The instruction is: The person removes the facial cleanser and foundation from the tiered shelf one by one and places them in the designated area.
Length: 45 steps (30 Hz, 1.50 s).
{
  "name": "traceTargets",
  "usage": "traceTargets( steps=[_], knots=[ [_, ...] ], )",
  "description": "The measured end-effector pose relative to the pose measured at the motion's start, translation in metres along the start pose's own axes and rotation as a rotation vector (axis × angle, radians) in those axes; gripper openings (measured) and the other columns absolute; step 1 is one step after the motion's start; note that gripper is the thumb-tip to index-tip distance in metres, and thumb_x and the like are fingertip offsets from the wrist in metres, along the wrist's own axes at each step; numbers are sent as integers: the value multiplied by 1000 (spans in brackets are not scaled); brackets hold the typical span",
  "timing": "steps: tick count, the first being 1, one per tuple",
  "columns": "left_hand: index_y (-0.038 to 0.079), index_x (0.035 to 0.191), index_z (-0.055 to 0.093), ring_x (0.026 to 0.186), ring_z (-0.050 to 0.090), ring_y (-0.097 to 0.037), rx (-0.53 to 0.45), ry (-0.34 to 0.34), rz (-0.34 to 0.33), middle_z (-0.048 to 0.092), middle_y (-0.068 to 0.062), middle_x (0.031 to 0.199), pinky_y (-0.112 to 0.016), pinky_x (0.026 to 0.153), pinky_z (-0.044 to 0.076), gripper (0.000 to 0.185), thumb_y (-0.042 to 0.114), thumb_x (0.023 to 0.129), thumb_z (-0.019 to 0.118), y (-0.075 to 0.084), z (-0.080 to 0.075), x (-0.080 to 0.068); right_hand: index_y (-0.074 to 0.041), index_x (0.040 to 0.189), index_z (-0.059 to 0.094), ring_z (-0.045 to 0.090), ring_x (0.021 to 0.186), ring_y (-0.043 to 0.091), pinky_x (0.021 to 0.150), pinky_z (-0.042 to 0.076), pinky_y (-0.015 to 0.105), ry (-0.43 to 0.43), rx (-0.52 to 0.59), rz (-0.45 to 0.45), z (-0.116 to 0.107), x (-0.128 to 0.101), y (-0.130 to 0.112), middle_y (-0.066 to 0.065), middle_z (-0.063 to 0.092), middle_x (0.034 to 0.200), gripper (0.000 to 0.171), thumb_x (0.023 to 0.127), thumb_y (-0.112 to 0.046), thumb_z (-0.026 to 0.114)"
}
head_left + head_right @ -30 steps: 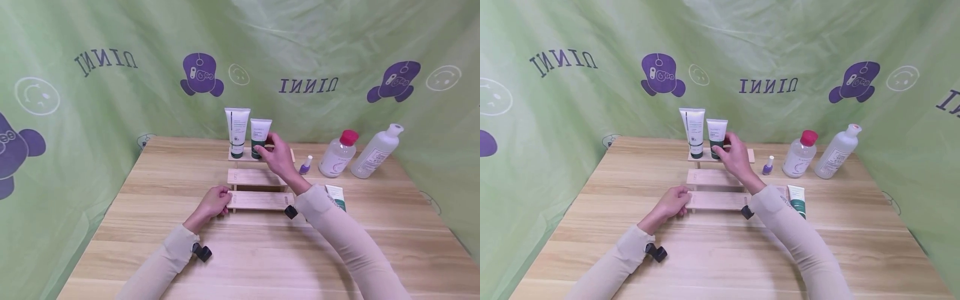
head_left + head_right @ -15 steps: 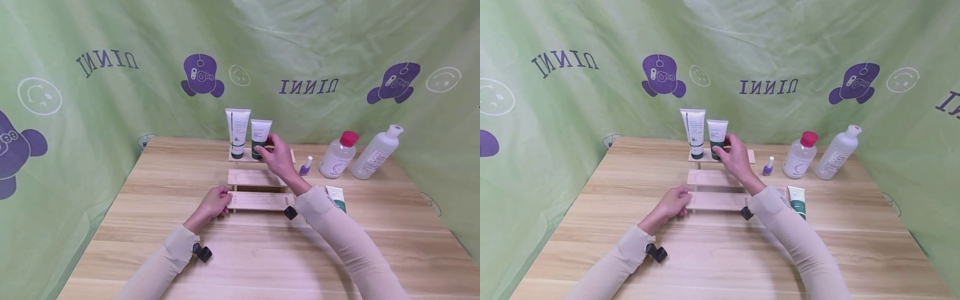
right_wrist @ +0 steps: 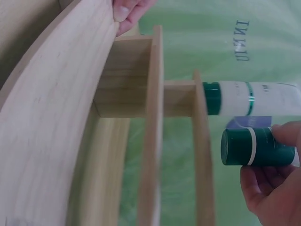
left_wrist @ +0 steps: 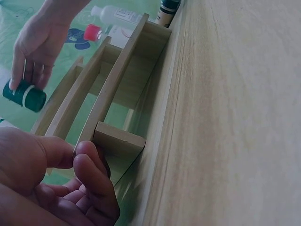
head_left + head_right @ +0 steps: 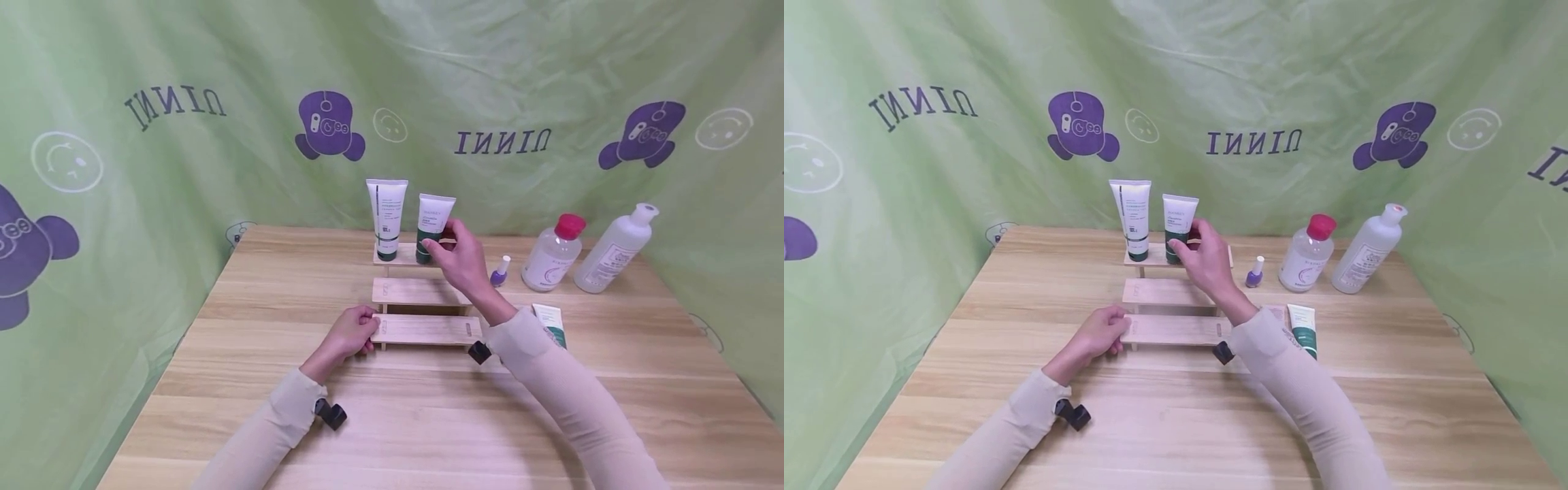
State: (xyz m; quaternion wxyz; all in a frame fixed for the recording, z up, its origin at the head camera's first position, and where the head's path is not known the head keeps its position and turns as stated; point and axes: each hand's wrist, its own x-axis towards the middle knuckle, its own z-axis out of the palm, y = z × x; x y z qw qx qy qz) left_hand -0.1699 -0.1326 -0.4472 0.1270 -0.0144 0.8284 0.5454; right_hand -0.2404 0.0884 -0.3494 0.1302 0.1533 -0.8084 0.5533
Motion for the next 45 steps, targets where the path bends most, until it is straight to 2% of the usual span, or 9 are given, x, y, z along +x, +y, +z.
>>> traceTargets(
  steps=[6,12,18,21,26,33,40,45],
  knots=[
    [-5,125,57,49,56,-14,3,10,9,60,-6,69,-25,44,49,33,13,97,55,-2,1,1,7,122,53,64,103,33,88,56,38,24,-27,-51,-24,-16,-6,22,63,114,43,88,-11,72],
    [-4,123,58,48,56,-14,-10,3,5,59,-5,68,-24,44,48,32,13,97,55,-3,1,0,9,118,55,66,94,33,79,57,25,51,-82,-75,-58,-44,-1,24,65,109,40,86,-7,72],
    [-4,124,58,49,56,-15,-8,0,3,60,-6,69,-24,44,49,33,14,97,56,-3,1,1,9,115,56,61,90,12,76,53,12,96,-154,-63,-91,-70,6,22,65,107,35,85,-3,71],
    [-4,124,58,49,56,-15,-2,0,-3,60,-6,70,-25,44,50,33,14,96,56,-3,1,1,9,116,56,59,89,5,75,51,8,104,-198,-27,-105,-82,12,22,65,109,36,87,-5,71],
    [-5,125,57,49,57,-15,-3,2,3,61,-7,72,-26,45,51,34,14,96,55,-3,2,-1,7,121,54,57,89,4,74,48,5,86,-259,48,-125,-93,24,23,63,111,40,90,-13,69],
    [-5,126,57,49,56,-15,-19,3,-4,63,-8,74,-25,44,50,35,13,96,55,-4,1,-1,10,121,53,53,87,0,74,47,5,42,-287,185,-155,-106,49,23,60,111,40,94,-18,64],
    [-5,126,57,50,56,-15,-6,0,4,61,-7,72,-24,44,48,35,14,97,55,-2,1,-1,11,119,54,51,80,3,64,50,14,1,-310,257,-177,-115,63,15,58,100,39,94,-18,64],
    [-5,127,56,49,56,-15,-11,1,-1,62,-7,73,-24,43,48,36,14,96,55,-2,0,-1,12,125,51,52,81,1,66,53,17,-56,-322,336,-189,-119,66,20,57,107,48,96,-24,62]
  ],
)
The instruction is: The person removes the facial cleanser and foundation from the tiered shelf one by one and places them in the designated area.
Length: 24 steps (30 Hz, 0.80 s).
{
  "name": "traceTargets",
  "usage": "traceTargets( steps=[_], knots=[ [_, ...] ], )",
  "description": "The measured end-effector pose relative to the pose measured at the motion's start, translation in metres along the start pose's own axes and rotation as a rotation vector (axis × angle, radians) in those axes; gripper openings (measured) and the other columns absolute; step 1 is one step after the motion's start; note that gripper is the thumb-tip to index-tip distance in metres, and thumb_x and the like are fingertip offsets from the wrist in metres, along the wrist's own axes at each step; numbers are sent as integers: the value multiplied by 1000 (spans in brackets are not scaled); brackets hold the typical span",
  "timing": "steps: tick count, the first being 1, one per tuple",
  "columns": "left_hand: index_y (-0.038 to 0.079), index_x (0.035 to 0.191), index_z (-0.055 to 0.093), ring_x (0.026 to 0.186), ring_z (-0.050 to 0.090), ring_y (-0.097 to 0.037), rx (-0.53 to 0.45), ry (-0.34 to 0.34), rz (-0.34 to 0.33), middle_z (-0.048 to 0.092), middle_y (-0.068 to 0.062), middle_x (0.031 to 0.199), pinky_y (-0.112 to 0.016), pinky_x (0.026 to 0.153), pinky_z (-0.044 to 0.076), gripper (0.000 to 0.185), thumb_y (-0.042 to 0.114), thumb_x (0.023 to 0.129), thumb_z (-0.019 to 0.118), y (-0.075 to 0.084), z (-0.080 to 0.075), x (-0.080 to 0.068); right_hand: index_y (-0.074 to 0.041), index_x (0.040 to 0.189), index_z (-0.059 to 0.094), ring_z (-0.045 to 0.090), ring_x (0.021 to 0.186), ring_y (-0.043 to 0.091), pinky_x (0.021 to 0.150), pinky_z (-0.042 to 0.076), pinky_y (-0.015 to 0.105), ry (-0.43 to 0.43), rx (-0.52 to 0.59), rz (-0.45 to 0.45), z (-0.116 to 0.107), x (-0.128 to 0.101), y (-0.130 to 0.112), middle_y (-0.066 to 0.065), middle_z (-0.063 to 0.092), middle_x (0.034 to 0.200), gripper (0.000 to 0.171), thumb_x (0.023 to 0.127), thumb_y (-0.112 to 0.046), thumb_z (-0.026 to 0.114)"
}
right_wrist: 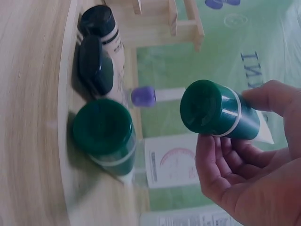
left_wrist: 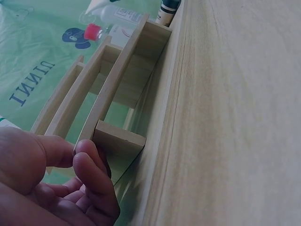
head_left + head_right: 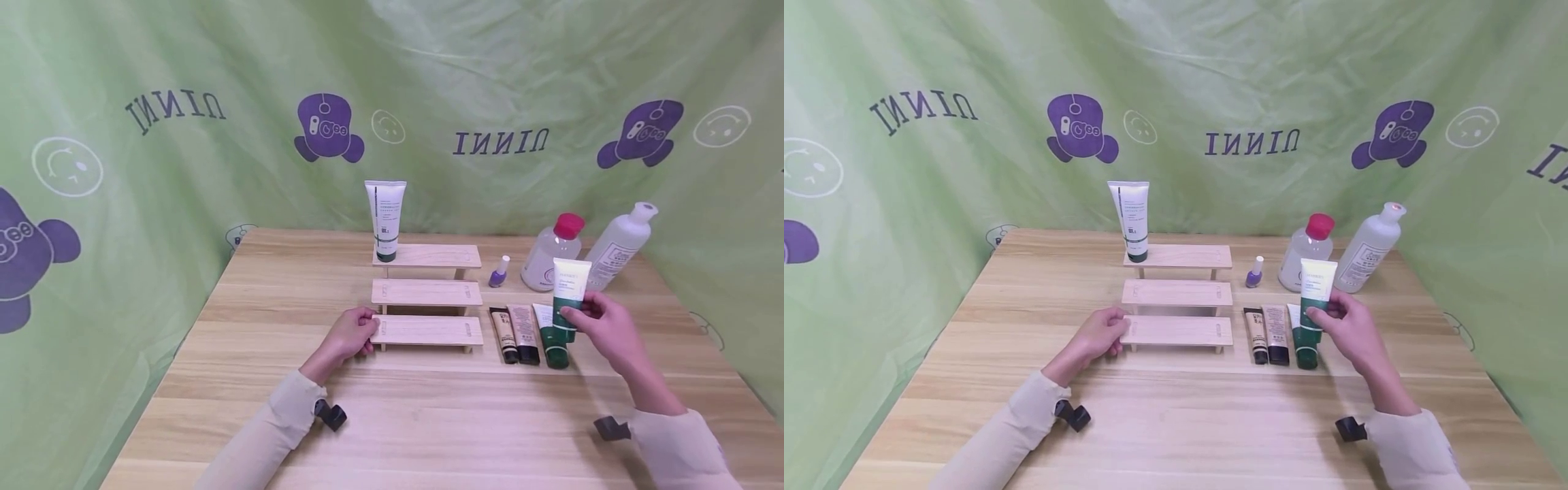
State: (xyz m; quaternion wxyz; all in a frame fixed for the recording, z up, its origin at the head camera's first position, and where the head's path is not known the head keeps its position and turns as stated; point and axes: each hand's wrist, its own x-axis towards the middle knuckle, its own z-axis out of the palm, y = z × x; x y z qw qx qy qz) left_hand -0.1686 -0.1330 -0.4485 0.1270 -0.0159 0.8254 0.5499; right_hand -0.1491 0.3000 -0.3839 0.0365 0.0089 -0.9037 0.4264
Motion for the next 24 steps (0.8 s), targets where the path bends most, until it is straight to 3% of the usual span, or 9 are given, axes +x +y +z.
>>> traceTargets(
  steps=[9,16,24],
  knots=[
    [-5,126,57,49,56,-15,1,-1,4,61,-7,71,-24,43,48,35,14,96,56,-1,0,1,18,133,40,58,82,-2,73,56,19,-131,68,116,-15,-4,23,26,53,118,58,100,-27,55],
    [-5,124,58,48,55,-14,8,3,8,60,-6,69,-23,42,47,32,12,97,55,-2,0,1,21,136,33,59,87,3,74,55,21,-208,39,229,-20,-8,39,33,50,123,69,100,-33,55],
    [-5,127,56,49,56,-14,-1,-1,0,62,-7,72,-23,43,47,36,14,96,56,0,0,1,17,121,47,61,87,17,70,54,26,-207,-78,274,-18,-9,48,25,59,108,59,97,-36,59]
  ],
)
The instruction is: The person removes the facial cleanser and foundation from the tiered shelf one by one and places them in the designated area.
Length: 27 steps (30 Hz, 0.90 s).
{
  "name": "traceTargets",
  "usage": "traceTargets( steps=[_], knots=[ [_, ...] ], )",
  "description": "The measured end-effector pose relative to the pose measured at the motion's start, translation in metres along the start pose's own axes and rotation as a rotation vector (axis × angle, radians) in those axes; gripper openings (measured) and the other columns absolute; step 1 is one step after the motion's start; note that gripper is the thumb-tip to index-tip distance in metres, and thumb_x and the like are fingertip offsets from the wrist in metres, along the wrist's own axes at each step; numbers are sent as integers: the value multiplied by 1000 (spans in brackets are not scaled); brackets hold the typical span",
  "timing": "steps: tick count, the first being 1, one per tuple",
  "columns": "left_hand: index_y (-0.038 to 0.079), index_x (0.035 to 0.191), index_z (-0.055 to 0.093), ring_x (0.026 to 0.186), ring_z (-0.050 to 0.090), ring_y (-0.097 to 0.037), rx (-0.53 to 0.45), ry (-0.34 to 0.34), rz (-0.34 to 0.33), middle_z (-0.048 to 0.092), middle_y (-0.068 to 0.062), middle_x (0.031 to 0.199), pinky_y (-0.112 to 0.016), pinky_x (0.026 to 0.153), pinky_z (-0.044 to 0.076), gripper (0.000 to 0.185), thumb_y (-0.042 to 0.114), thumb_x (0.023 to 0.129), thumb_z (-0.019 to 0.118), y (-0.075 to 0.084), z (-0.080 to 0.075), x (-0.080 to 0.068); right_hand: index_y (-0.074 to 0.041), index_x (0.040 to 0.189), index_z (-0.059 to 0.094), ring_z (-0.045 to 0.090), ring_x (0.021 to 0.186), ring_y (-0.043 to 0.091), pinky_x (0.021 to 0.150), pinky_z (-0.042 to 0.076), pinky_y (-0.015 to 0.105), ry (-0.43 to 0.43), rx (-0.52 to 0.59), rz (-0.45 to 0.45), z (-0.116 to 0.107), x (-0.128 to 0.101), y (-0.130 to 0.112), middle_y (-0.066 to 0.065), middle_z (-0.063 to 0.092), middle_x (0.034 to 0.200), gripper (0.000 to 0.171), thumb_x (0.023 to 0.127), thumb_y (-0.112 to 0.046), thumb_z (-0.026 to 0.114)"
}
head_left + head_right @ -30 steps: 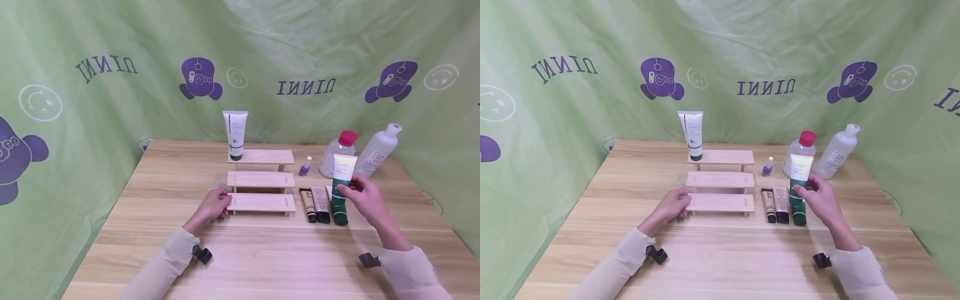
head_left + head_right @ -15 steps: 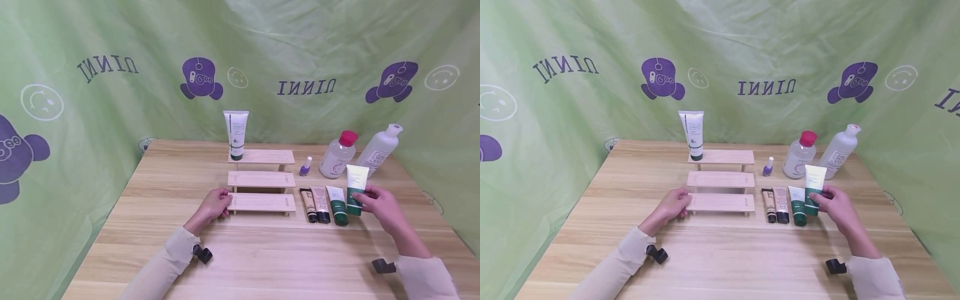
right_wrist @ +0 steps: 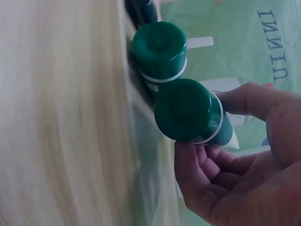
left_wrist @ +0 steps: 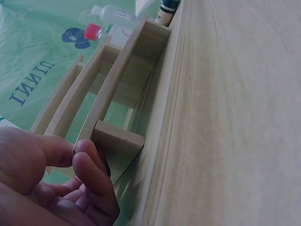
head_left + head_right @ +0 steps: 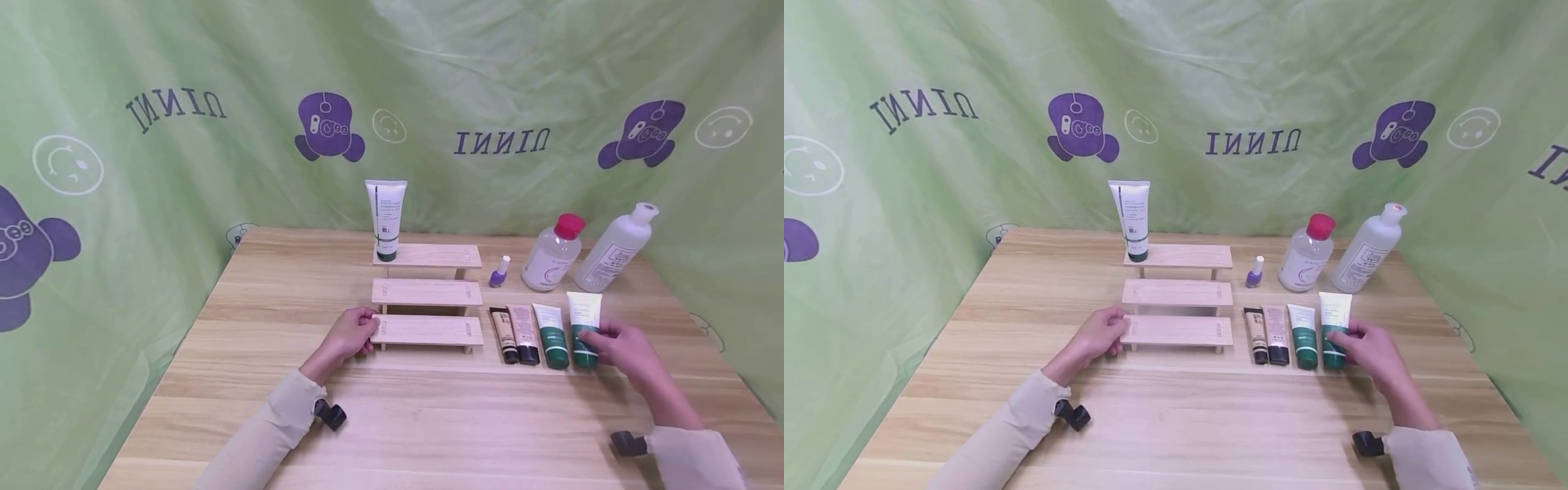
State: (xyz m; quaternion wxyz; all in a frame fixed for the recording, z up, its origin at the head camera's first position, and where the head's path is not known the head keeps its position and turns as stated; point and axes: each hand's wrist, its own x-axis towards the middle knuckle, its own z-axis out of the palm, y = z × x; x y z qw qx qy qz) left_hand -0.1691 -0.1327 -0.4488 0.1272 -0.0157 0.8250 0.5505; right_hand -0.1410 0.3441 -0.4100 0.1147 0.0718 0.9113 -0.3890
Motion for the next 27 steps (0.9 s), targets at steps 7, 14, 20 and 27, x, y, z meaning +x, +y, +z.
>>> traceTargets(
  steps=[7,14,20,27],
  knots=[
    [-6,125,57,47,54,-13,-21,3,16,62,-7,71,-23,41,46,33,11,97,55,1,1,-1,16,114,55,59,85,21,67,53,29,13,-57,0,0,2,3,22,64,101,56,95,-35,62],
    [-5,124,57,48,55,-14,-6,5,20,61,-6,70,-24,42,47,32,11,97,55,0,1,0,13,107,59,56,79,18,64,50,29,10,-66,4,2,4,4,13,64,91,48,94,-33,63],
    [-5,125,57,48,55,-14,-2,1,13,60,-6,70,-24,42,47,33,12,97,55,1,1,-2,13,106,61,54,79,21,64,46,30,-7,-112,24,3,6,1,11,63,87,50,95,-36,61],
    [-4,125,57,49,56,-14,0,1,6,60,-6,70,-24,43,48,33,13,97,56,1,0,-1,15,107,61,54,80,25,62,43,30,6,-160,34,2,12,0,14,62,86,57,93,-40,62]
  ],
)
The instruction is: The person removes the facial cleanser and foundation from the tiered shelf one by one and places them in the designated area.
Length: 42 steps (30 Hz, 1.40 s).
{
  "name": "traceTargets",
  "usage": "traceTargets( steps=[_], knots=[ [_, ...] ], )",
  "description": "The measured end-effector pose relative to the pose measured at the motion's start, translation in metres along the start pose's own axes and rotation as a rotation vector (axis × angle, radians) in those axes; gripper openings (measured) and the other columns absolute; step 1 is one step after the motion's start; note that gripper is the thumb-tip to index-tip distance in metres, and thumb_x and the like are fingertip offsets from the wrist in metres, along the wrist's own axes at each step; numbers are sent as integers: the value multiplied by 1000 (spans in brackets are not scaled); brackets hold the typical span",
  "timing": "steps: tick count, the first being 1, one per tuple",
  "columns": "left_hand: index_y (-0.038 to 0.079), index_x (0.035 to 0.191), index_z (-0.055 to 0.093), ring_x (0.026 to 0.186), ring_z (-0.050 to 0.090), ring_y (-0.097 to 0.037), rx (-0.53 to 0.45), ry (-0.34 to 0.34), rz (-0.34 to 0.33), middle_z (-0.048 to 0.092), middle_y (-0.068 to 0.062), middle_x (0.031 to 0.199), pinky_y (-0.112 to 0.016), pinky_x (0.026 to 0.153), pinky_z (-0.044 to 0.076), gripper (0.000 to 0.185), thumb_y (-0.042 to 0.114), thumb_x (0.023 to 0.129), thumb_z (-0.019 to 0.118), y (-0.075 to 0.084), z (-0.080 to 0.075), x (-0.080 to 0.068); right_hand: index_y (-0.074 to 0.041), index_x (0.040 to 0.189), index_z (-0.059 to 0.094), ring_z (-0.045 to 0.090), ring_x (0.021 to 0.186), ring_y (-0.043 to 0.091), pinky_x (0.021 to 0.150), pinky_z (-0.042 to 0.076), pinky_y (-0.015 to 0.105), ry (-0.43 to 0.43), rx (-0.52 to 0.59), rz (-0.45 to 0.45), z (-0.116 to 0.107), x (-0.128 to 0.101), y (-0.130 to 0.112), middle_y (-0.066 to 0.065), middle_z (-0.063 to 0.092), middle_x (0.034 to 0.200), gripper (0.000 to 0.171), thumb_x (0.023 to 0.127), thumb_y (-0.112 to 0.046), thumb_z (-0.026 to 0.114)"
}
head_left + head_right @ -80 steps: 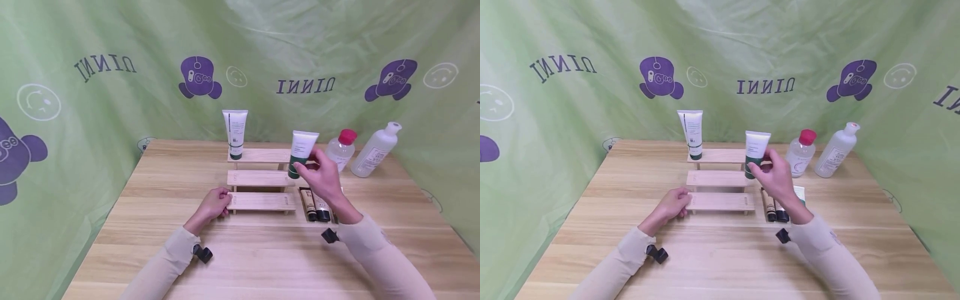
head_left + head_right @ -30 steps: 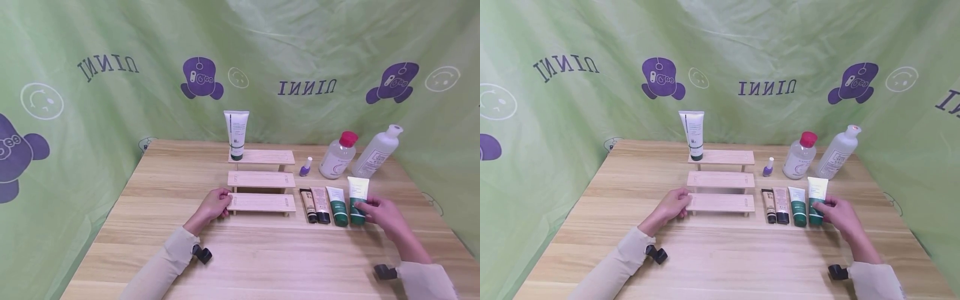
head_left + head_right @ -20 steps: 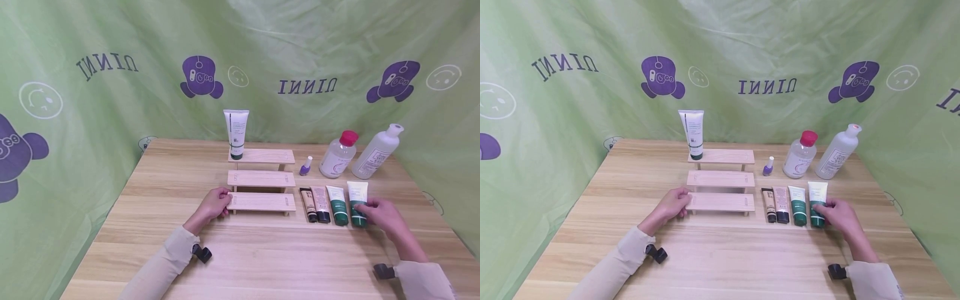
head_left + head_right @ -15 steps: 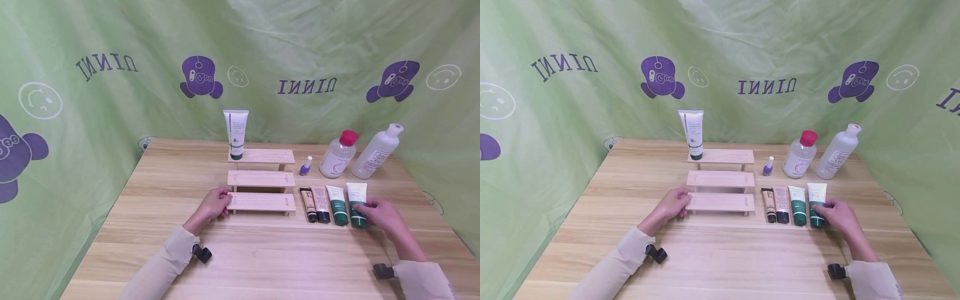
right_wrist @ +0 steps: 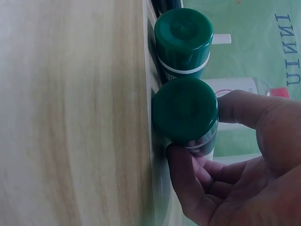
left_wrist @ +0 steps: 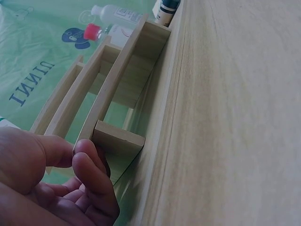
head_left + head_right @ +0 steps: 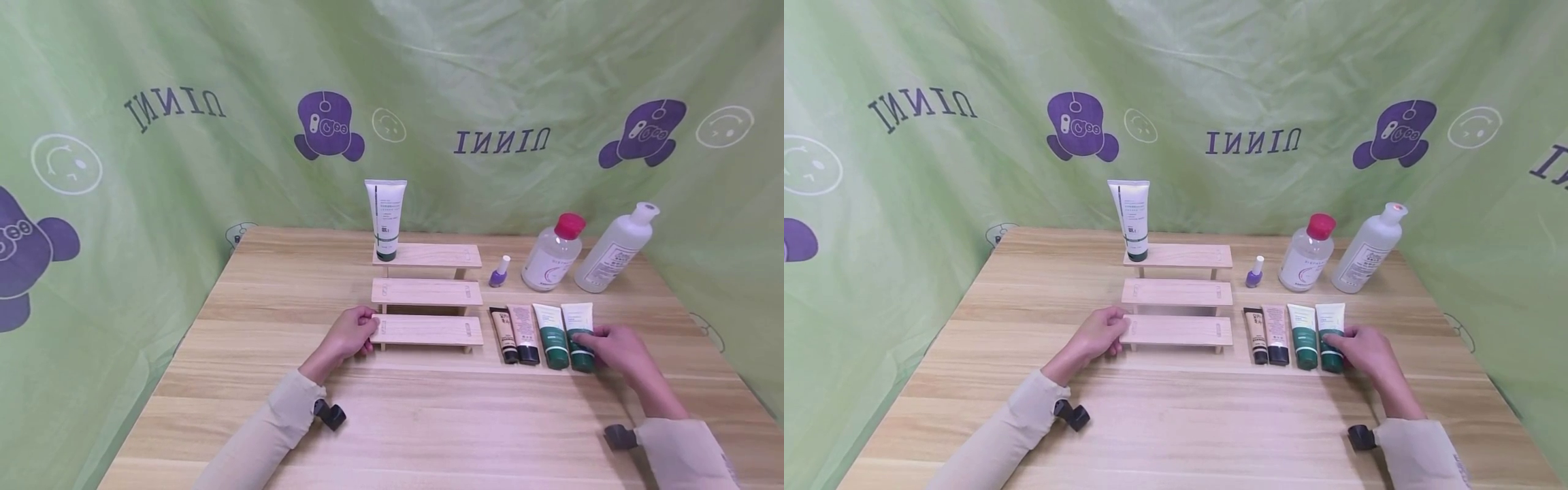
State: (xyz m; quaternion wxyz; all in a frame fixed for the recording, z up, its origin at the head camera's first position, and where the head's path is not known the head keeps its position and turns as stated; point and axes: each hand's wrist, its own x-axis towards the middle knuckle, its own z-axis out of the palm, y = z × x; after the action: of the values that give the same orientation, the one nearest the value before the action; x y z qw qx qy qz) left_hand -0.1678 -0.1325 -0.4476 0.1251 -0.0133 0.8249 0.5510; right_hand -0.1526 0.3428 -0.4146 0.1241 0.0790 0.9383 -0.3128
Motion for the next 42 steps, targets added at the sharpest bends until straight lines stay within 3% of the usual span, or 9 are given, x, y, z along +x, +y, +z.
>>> traceTargets(
  steps=[12,24,42],
  knots=[
    [-5,124,57,48,56,-14,-1,-3,4,60,-6,68,-24,42,48,32,13,97,55,0,0,1,18,114,58,55,85,30,64,43,30,-11,-10,20,-2,4,0,20,63,91,63,93,-42,63],
    [-5,124,57,48,55,-14,-8,-3,5,58,-5,68,-24,43,49,33,12,97,55,0,1,1,15,109,62,56,80,26,62,43,30,5,-40,4,-3,0,1,15,64,85,61,92,-43,63],
    [-4,126,57,48,55,-14,5,3,0,59,-5,68,-24,43,48,34,13,97,55,1,0,0,17,115,58,58,86,33,64,44,31,8,-87,16,-8,-5,5,27,63,97,72,92,-52,59]
  ],
)
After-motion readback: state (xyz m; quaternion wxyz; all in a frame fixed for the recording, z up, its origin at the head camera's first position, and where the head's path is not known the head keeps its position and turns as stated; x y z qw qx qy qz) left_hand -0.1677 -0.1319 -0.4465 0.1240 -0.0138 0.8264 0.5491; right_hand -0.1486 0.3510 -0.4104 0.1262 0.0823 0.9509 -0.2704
